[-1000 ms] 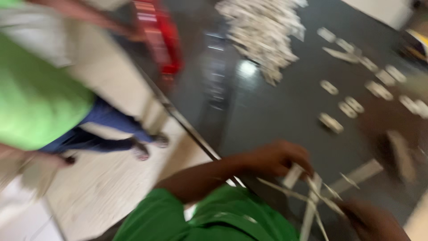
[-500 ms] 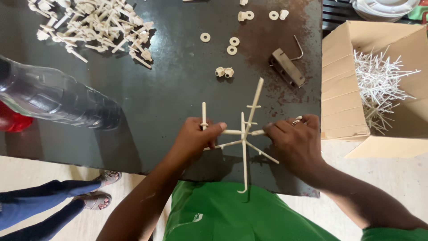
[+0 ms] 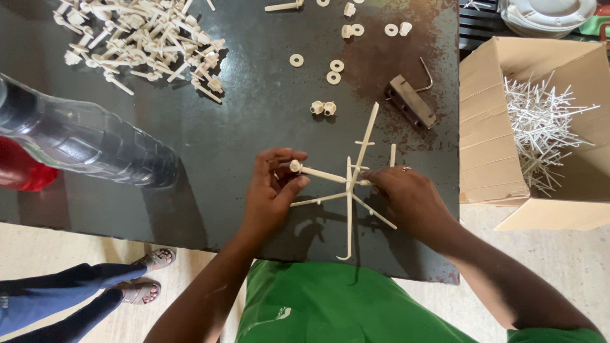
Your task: The person assembles small white plastic components on a metal workbench. They insert rods into circular pieces and use a metal tool to press or secure the parts together. The person handles the components one by one, occasionally adjusting the tool and parts.
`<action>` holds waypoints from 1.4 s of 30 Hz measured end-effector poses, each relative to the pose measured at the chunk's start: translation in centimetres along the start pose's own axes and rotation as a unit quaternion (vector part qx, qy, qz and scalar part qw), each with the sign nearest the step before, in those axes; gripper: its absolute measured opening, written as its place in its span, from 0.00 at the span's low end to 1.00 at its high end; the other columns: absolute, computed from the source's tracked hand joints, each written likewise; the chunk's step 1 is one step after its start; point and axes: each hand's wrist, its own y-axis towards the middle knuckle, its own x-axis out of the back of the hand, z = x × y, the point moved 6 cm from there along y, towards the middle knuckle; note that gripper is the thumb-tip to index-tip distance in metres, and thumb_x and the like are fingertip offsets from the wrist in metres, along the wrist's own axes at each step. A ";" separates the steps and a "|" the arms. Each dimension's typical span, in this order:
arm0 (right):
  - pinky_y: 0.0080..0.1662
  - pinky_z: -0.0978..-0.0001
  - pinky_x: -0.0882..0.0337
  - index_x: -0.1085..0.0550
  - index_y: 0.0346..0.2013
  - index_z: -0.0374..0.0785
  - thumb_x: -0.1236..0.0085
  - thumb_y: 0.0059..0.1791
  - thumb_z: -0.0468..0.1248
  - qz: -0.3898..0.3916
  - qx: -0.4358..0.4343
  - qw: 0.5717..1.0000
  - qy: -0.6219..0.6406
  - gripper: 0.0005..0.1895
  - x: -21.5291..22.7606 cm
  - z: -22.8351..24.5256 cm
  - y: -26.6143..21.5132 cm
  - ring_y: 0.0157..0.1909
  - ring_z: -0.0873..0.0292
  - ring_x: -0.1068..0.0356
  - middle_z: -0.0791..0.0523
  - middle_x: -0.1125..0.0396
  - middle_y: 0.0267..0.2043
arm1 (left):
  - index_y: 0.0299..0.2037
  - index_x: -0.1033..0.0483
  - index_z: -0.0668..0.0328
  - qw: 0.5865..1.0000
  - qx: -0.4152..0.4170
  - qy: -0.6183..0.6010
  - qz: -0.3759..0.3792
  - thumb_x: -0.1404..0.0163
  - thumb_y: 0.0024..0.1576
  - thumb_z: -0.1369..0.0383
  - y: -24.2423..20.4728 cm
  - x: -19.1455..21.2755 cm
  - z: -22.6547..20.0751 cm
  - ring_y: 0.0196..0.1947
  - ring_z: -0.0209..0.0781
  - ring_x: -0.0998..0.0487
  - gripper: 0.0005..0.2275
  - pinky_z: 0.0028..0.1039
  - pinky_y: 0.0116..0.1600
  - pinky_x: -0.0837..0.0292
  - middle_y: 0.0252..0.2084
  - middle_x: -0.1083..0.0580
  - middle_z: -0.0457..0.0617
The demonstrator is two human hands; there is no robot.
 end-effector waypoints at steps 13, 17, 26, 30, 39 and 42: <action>0.42 0.53 0.28 0.22 0.46 0.43 0.42 0.45 0.34 0.124 -0.099 0.987 -0.021 0.15 -0.3 -0.4 0.5 0.39 0.47 0.26 0.52 0.26 0.35 | 0.55 0.25 0.61 0.757 -0.351 0.514 0.200 0.52 0.61 0.73 -2.2 -5.3 -3.7 0.50 0.51 0.21 0.13 0.39 0.53 0.25 0.56 0.25 0.56; 0.43 0.55 0.27 0.22 0.45 0.41 0.39 0.42 0.34 0.076 -0.022 0.997 0.014 0.16 0.9 0.5 1.3 0.41 0.49 0.25 0.54 0.26 0.37 | 0.49 0.24 0.59 0.776 -0.250 0.532 0.231 0.47 0.60 0.65 0.7 -7.0 -3.7 0.34 0.51 0.22 0.10 0.44 0.42 0.30 0.38 0.24 0.50; 0.39 0.55 0.28 0.23 0.35 0.40 0.35 0.41 0.37 0.095 0.009 0.992 -0.085 0.10 0.9 0.8 0.5 0.37 0.51 0.27 0.55 0.28 0.35 | 0.38 0.25 0.59 0.777 -0.130 0.567 0.241 0.44 0.54 0.66 1.5 -7.5 -3.8 0.34 0.56 0.22 0.07 0.45 0.40 0.30 0.36 0.23 0.52; 0.36 0.60 0.27 0.26 0.32 0.41 0.37 0.44 0.34 0.058 0.044 0.978 -0.193 0.05 0.7 1.6 0.4 0.33 0.56 0.28 0.56 0.29 0.32 | 0.36 0.22 0.56 0.795 0.026 0.540 0.276 0.44 0.53 0.65 2.7 -6.8 -3.0 0.38 0.55 0.20 0.06 0.43 0.43 0.26 0.34 0.21 0.52; 0.35 0.56 0.29 0.26 0.36 0.38 0.34 0.42 0.39 -0.006 0.027 0.997 -0.066 0.13 1.2 1.1 1.9 0.32 0.50 0.29 0.54 0.31 0.31 | 0.47 0.30 0.62 0.785 0.009 0.544 0.296 0.52 0.59 0.70 3.5 -6.7 -3.3 0.43 0.64 0.22 0.09 0.49 0.47 0.29 0.42 0.23 0.62; 0.39 0.54 0.29 0.25 0.35 0.40 0.33 0.41 0.40 0.029 -0.013 0.998 -0.057 0.13 0.9 0.3 1.8 0.36 0.49 0.28 0.53 0.30 0.33 | 0.46 0.33 0.64 0.800 -0.016 0.523 0.293 0.52 0.62 0.66 3.0 -7.1 -3.9 0.41 0.64 0.22 0.10 0.50 0.45 0.30 0.38 0.23 0.61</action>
